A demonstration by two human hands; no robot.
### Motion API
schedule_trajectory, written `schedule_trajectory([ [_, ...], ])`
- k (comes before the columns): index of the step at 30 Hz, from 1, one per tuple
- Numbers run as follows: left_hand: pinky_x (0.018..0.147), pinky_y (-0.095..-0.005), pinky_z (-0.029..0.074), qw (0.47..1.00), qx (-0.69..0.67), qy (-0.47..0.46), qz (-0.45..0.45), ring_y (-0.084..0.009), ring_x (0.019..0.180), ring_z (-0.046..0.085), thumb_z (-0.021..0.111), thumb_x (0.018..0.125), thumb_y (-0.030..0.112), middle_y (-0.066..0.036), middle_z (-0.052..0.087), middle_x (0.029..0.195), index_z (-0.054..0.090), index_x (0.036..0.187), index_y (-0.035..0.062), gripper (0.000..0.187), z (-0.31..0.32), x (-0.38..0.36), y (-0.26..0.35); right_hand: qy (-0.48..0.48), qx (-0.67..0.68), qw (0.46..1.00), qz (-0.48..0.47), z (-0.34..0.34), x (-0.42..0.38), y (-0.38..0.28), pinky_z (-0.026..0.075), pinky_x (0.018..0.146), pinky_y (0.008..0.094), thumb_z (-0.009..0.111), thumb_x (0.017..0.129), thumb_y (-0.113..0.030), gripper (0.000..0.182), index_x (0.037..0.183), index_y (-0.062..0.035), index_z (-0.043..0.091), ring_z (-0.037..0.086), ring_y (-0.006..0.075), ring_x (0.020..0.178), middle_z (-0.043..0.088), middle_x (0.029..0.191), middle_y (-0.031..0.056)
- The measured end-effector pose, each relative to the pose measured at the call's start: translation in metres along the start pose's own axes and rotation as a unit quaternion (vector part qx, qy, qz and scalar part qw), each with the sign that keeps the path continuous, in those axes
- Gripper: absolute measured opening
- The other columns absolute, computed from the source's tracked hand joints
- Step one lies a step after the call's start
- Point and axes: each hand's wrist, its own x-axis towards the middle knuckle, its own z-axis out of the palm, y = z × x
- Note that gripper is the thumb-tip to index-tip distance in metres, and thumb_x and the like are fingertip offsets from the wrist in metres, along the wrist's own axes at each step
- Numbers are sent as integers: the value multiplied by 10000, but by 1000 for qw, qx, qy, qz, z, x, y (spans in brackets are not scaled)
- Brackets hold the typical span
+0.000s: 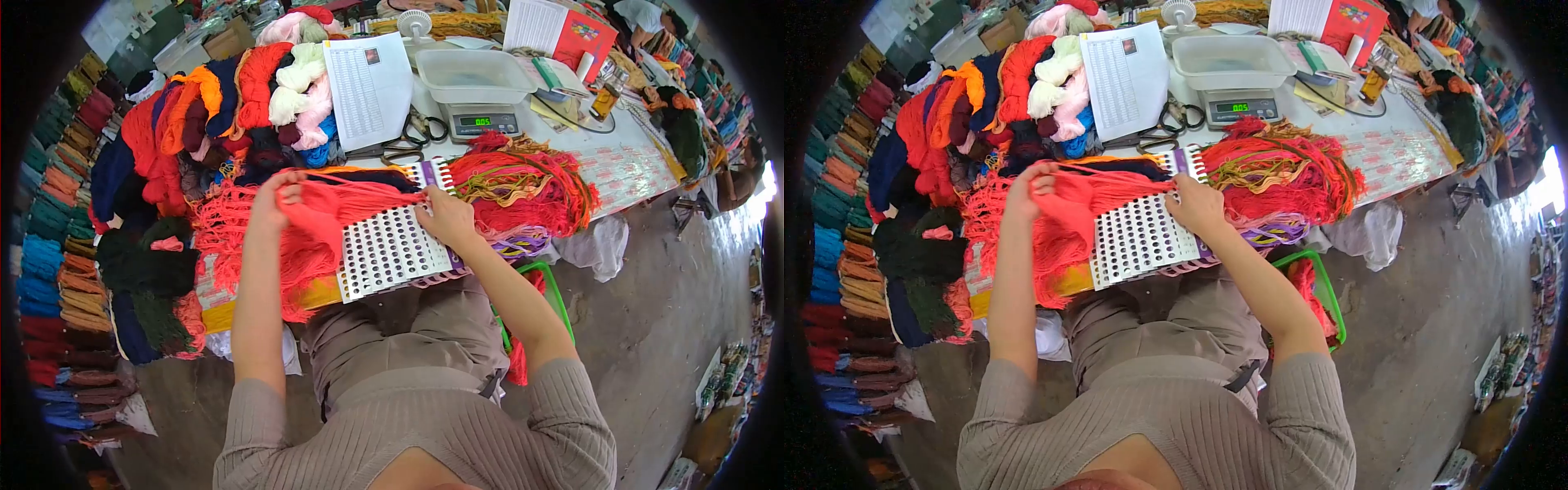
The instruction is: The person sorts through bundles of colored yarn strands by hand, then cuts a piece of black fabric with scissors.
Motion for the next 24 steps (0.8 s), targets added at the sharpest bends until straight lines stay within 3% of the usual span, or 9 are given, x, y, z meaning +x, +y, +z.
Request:
schedule_trajectory([
  [3,409,-162,343,994,10,106,16,-48,476,414,497,870,69,-122,561,1163,561,889,-42,130,6,-15,7,-29,-13,999,-7,2,0,-13,479,614,442,591,773,-330,338,970,-61,534,627,321,723,631,808,154],
  [6,423,-173,345,995,-78,-47,45,-39,489,413,504,872,87,-126,488,1308,566,899,-25,131,-1,0,1,-5,-22,1000,-1,5,-1,-10,485,620,440,588,772,-337,336,957,-60,537,629,318,717,634,785,144],
  [12,447,-185,355,980,36,37,194,-60,494,399,533,855,102,-70,546,1239,569,950,-5,148,31,-30,54,-36,-38,997,54,-10,0,-4,490,657,435,594,771,-348,385,1029,-66,551,639,315,765,653,841,138],
  [14,474,-223,380,872,276,275,297,-93,502,458,528,886,269,-96,647,982,613,910,6,278,-26,-19,79,-28,-31,998,42,-6,1,-1,489,662,433,595,773,-350,372,1026,-80,554,639,314,776,655,850,136],
  [16,536,-348,428,632,574,464,235,-211,546,554,386,871,612,-141,629,667,644,757,2,672,-92,-13,109,-36,-20,998,49,-4,2,2,488,660,437,593,778,-354,361,1020,-89,558,639,314,782,654,864,139],
  [18,616,-376,461,513,669,403,357,-275,589,580,267,827,727,-153,585,593,646,753,-10,832,-65,-24,67,-14,-12,999,38,-1,3,2,487,662,440,593,780,-377,374,996,-74,559,637,314,777,647,858,142],
  [21,939,-342,379,580,661,122,461,-256,1073,504,593,868,168,-120,519,1142,645,946,36,163,23,-32,-30,-2,-61,998,3,-4,-2,-13,473,665,448,607,772,-430,424,910,-35,541,623,322,747,614,802,153],
  [22,936,-352,382,511,718,78,467,-270,1057,512,599,846,134,-129,514,1152,633,949,31,150,39,-29,-56,-6,-92,996,-4,-4,-3,-18,468,666,449,611,769,-438,431,891,-31,538,619,323,743,605,797,153],
  [24,905,-348,405,575,690,6,439,-268,1046,524,598,823,103,-144,510,1159,578,1044,23,236,42,-11,-106,-2,-98,995,-2,-1,-5,-22,463,671,446,623,757,-426,425,890,-31,539,617,317,753,602,810,150],
])
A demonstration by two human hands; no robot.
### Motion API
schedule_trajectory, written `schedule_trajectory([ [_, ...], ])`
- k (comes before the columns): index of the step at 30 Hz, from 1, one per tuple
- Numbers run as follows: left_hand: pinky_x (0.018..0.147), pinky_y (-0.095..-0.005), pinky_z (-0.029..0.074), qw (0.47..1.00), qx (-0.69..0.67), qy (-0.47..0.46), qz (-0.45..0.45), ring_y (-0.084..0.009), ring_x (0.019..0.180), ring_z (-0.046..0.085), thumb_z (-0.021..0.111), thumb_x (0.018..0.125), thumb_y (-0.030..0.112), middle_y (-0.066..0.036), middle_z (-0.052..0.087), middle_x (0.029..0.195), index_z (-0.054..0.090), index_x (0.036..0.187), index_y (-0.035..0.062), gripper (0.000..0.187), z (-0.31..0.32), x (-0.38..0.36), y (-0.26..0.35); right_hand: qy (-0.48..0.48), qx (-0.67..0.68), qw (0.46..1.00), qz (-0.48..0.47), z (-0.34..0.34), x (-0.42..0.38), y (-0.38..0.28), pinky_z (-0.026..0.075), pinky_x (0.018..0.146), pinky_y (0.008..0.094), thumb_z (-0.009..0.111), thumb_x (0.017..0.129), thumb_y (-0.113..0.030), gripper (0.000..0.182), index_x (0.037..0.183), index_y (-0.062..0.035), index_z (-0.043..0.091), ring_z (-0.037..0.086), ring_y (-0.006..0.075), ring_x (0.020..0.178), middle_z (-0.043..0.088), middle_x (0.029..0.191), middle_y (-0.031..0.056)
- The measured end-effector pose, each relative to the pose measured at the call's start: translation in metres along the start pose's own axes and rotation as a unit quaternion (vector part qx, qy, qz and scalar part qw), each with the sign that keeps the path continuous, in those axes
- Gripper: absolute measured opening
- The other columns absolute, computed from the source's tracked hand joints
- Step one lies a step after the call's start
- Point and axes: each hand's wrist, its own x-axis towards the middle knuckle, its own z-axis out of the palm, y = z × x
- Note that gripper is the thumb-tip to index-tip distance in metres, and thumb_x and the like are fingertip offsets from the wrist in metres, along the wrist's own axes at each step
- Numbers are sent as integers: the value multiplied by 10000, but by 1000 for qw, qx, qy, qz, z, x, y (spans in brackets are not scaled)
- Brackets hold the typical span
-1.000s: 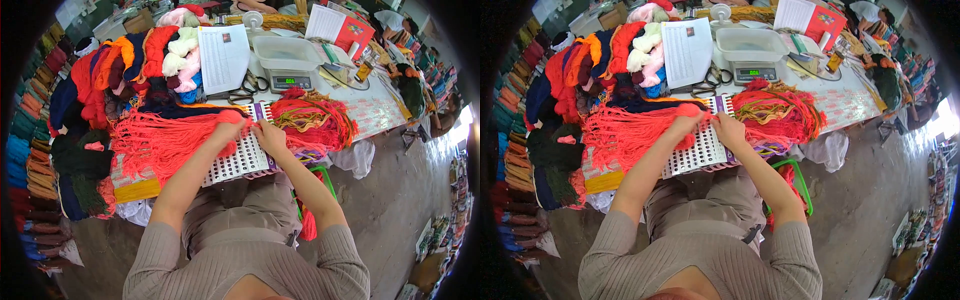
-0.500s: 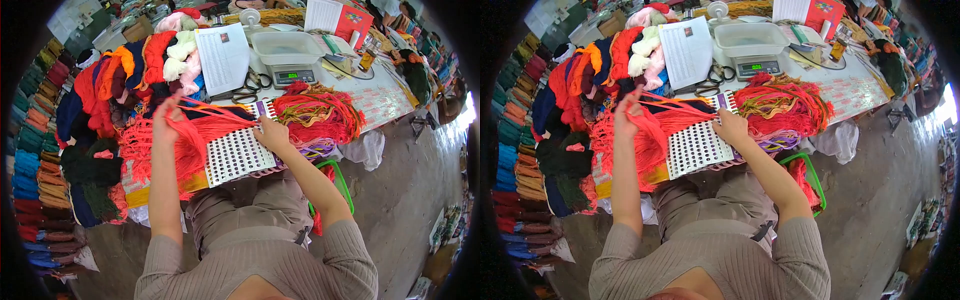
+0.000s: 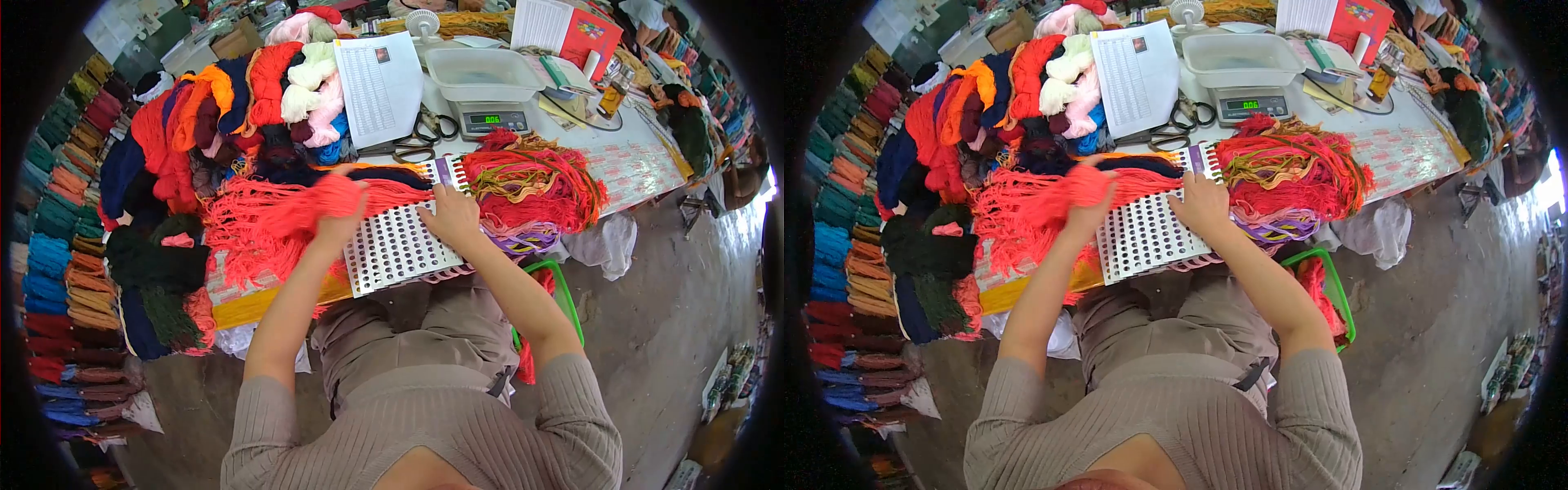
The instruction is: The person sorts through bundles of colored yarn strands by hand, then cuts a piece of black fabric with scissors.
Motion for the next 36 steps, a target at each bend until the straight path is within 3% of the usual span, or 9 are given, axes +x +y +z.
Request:
schedule_trajectory([
  [5,889,-344,419,996,10,-52,-70,-286,1022,544,519,816,37,-166,547,1093,459,1187,26,376,45,-4,-9,79,-26,996,-16,10,-1,4,474,621,420,636,734,-401,428,920,-24,550,607,314,690,597,757,143],
  [11,859,-301,435,997,70,-38,7,-247,970,553,529,788,12,-135,556,1025,436,1213,15,435,6,-5,-38,75,-13,997,-11,12,-1,6,477,608,423,639,728,-386,426,927,-18,557,606,318,671,592,744,153],
  [20,855,-321,441,988,131,65,-41,-253,961,552,555,779,19,-127,564,1005,455,1179,15,412,-57,-13,-73,61,-1,998,0,8,-4,4,465,669,442,624,746,-398,406,911,-33,554,614,325,743,594,790,151],
  [26,1005,-360,326,964,233,126,-3,-287,1234,385,528,889,137,-161,380,1340,501,1217,10,353,-117,6,36,36,211,974,75,-25,-1,-1,472,643,402,615,811,-355,366,993,-38,612,615,287,753,623,801,149],
  [28,1033,-419,280,983,158,91,36,-325,1241,375,553,864,156,-180,367,1363,530,1220,40,375,-118,6,115,158,346,920,-92,-33,-11,-29,462,727,357,618,832,-213,240,972,-19,601,599,266,820,622,862,127],
  [31,1065,-457,199,967,215,-84,108,-384,1284,287,552,858,286,-184,313,1400,503,1275,79,469,-122,3,200,3,617,781,-98,-74,-56,-103,415,856,354,420,932,-325,363,998,-6,581,559,249,958,609,1025,121],
  [33,1082,-469,163,968,199,-94,122,-371,1319,233,502,876,379,-165,301,1414,502,1282,79,506,-127,6,206,-199,622,743,-146,-74,-75,-116,435,791,362,337,953,-432,505,965,17,568,574,232,877,636,916,105],
  [34,1086,-453,165,991,66,-102,49,-356,1323,232,494,877,407,-159,297,1418,498,1283,71,527,-137,4,198,-355,727,562,-174,-96,-82,-120,420,756,306,328,940,-524,557,1041,-9,515,531,152,807,569,845,80],
  [36,1067,-473,191,958,-239,-128,-91,-282,1309,289,385,909,506,-156,366,1386,525,1228,21,597,-157,1,197,-461,694,529,-163,-132,-98,-112,319,458,207,470,939,-372,355,1018,-27,503,413,55,505,435,605,-13],
])
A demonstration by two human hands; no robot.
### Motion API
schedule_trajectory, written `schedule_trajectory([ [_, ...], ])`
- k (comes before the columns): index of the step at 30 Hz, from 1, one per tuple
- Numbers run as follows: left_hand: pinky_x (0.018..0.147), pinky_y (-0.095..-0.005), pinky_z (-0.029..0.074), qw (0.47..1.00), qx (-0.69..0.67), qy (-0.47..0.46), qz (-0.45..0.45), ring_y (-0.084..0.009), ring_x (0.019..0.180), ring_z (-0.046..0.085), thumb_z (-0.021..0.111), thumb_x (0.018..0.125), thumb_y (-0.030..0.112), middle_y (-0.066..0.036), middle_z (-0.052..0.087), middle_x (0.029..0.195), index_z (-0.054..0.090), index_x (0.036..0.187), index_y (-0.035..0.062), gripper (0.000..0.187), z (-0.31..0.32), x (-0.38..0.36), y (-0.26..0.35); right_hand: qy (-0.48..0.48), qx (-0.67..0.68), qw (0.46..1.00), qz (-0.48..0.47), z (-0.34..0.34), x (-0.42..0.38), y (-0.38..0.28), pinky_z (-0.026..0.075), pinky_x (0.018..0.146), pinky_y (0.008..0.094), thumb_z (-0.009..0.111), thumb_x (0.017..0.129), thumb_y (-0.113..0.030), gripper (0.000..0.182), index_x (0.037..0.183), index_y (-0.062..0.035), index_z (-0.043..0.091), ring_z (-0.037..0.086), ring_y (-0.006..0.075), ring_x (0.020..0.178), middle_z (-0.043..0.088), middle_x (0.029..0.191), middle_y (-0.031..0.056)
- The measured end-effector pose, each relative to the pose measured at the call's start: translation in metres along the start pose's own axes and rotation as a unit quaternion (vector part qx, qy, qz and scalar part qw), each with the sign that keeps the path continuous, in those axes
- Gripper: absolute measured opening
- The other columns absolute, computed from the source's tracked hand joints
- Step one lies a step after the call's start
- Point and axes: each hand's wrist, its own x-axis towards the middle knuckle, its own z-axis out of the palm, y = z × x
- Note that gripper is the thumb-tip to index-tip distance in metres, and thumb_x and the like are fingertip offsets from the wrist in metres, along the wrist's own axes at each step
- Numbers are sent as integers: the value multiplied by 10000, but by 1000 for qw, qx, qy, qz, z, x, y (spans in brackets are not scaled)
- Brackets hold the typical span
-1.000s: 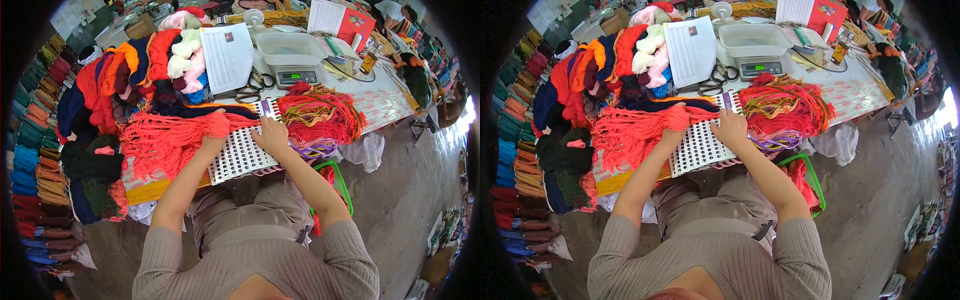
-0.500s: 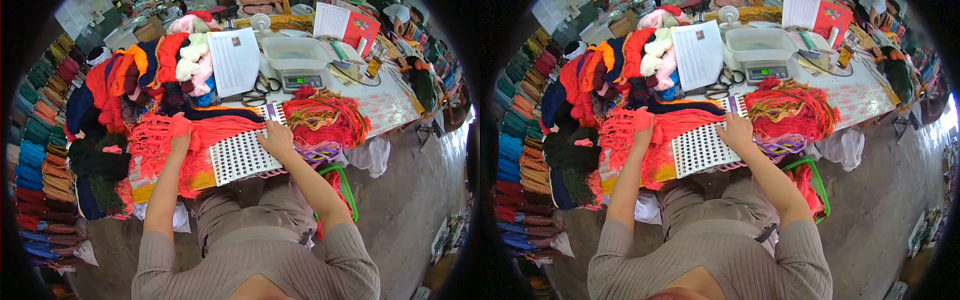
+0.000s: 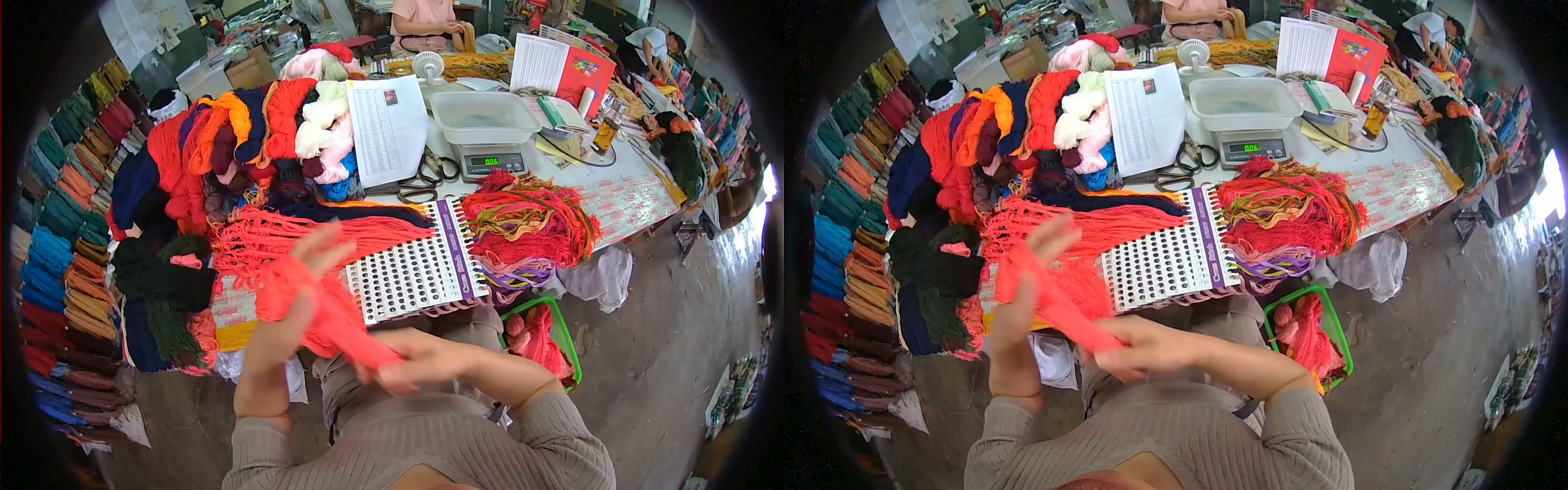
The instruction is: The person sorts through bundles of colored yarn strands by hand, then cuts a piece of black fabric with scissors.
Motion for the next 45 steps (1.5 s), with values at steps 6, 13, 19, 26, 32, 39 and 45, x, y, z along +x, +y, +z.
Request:
schedule_trajectory([
  [6,944,-484,397,781,-611,-73,110,-307,1042,534,380,938,443,-143,540,1004,548,944,36,440,-11,-44,-52,-14,103,991,89,6,-22,-30,261,396,199,470,946,-352,315,952,-39,504,335,41,418,377,533,-40],
  [13,608,-217,454,790,-302,-472,-248,-108,700,585,483,925,166,-50,618,760,572,1079,-32,266,43,-47,-55,20,-68,983,169,7,-21,-46,324,396,197,516,924,-350,319,931,-40,589,414,29,488,486,615,-26],
  [19,510,-252,453,830,-415,-372,7,-124,490,521,511,895,158,-9,540,595,601,1040,27,215,-28,-74,-34,41,-58,985,156,-35,-51,14,377,463,201,678,821,-295,369,1066,-34,590,471,37,588,540,722,-34],
  [26,926,-458,403,883,310,-54,347,-164,853,581,586,802,134,-84,564,1099,578,1099,172,299,1,-21,27,151,-83,970,173,-12,-32,9,370,502,219,575,888,-294,328,1119,-60,568,460,58,580,531,714,-40],
  [32,1019,-422,324,891,329,-307,-61,-324,1208,450,614,769,114,-168,417,1346,384,1358,150,633,-5,-8,-15,128,-289,945,79,4,-30,-7,489,659,301,620,839,-205,341,1134,-46,559,629,187,695,649,820,104],
  [39,856,-323,431,756,-258,-600,-28,-169,934,599,670,821,166,-91,603,1103,525,1188,-13,433,33,-44,-58,223,-439,865,-93,-4,-20,20,471,556,341,657,804,-262,265,990,-81,608,624,271,639,623,728,118],
  [45,625,-308,499,960,150,-196,134,-220,739,632,702,693,54,-140,647,897,578,733,-15,148,-28,-48,-15,317,-323,892,-24,-31,-44,32,452,589,300,610,858,-230,217,936,-29,581,561,165,610,585,699,102],
])
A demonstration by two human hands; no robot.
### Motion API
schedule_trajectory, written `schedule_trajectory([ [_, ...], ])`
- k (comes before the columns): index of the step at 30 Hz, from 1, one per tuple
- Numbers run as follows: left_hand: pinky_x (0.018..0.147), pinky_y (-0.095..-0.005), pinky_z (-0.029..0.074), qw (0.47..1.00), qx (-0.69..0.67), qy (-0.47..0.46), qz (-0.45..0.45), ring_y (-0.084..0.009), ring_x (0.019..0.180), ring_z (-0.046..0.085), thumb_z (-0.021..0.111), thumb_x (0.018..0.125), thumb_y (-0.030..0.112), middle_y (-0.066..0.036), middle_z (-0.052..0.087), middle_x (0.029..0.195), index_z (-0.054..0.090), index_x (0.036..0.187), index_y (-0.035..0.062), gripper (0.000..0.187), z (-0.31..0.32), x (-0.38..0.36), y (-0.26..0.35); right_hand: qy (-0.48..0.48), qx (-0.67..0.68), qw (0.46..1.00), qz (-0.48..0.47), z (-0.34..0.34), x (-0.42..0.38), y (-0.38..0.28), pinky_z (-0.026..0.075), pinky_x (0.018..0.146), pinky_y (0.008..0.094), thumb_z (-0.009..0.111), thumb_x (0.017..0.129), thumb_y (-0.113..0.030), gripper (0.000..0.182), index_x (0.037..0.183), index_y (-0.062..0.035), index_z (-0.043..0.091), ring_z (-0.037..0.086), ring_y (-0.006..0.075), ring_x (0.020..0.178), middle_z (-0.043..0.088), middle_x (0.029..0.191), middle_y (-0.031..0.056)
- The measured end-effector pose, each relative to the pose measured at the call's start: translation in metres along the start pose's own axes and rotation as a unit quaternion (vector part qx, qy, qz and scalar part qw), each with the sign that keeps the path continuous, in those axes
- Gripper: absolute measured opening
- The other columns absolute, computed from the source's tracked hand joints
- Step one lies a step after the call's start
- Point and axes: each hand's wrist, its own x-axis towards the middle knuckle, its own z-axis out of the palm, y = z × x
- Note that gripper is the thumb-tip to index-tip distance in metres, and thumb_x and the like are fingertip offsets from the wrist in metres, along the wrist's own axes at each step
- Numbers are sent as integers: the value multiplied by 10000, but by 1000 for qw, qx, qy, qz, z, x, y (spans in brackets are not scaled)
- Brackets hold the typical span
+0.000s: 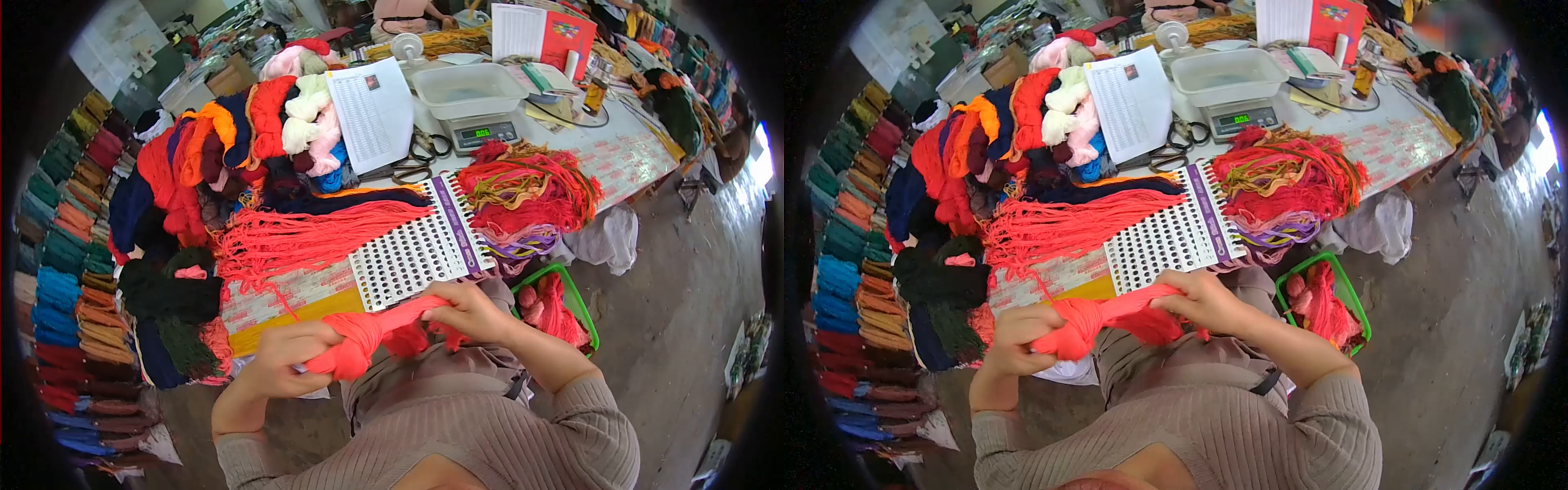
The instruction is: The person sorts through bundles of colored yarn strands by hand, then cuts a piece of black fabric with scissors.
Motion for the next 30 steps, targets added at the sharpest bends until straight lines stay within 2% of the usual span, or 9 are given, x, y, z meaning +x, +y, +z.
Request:
schedule_trajectory([
  [4,686,-334,549,941,225,233,96,-304,826,657,765,634,9,-223,628,977,492,646,-16,274,-10,0,27,40,-16,999,1,-11,-8,22,457,610,297,622,856,-214,206,932,-27,583,562,139,647,590,723,71],
  [6,720,-347,547,943,132,301,58,-323,871,652,747,670,12,-254,589,1068,498,673,-15,251,2,11,21,8,-16,997,71,-15,-12,8,463,708,296,653,836,-240,287,1003,-24,565,574,145,779,601,831,71],
  [8,811,-384,515,969,-29,242,34,-352,945,628,722,703,8,-293,526,1163,466,691,-13,258,8,20,15,8,110,994,-29,-17,-9,-7,369,949,326,681,809,-314,568,1197,18,433,477,195,1093,483,1184,112],
  [11,872,-411,475,991,-85,61,85,-401,1053,566,696,699,-4,-308,476,1225,483,722,-9,215,33,54,14,-84,262,961,-22,-18,-15,-37,270,1034,361,609,792,-518,826,1351,14,314,370,223,1239,415,1306,137],
  [16,912,-447,451,974,118,137,134,-469,1163,453,691,668,2,-365,275,1351,581,872,-1,232,65,104,21,-50,317,942,103,-33,-37,-40,416,661,224,671,823,-301,379,1061,-34,548,486,52,774,549,820,-32],
  [21,996,-397,373,982,-25,12,184,-341,1242,415,697,694,50,-216,345,1391,578,1177,73,497,82,121,-1,195,185,962,58,-90,-115,-56,483,729,263,658,689,-359,688,1171,103,492,606,148,868,623,990,111],
  [24,987,-385,371,991,-17,90,94,-327,1211,446,644,755,58,-182,407,1352,598,1133,57,381,75,117,-31,336,66,940,-5,-127,-183,-62,452,510,343,538,769,-514,854,1270,147,334,527,175,458,607,715,168],
  [25,984,-378,371,993,-41,94,55,-311,1207,453,620,773,56,-176,419,1344,596,1128,46,356,74,112,-43,371,74,925,-21,-134,-196,-68,420,419,273,556,771,-493,784,1168,164,397,505,170,407,593,725,172],
  [30,997,-345,350,986,-102,116,-69,-234,1202,460,533,852,59,-135,447,1330,589,1109,2,269,63,77,-100,457,-222,845,167,-141,-194,-63,445,641,244,551,871,-190,310,1074,44,545,538,92,712,608,851,60],
])
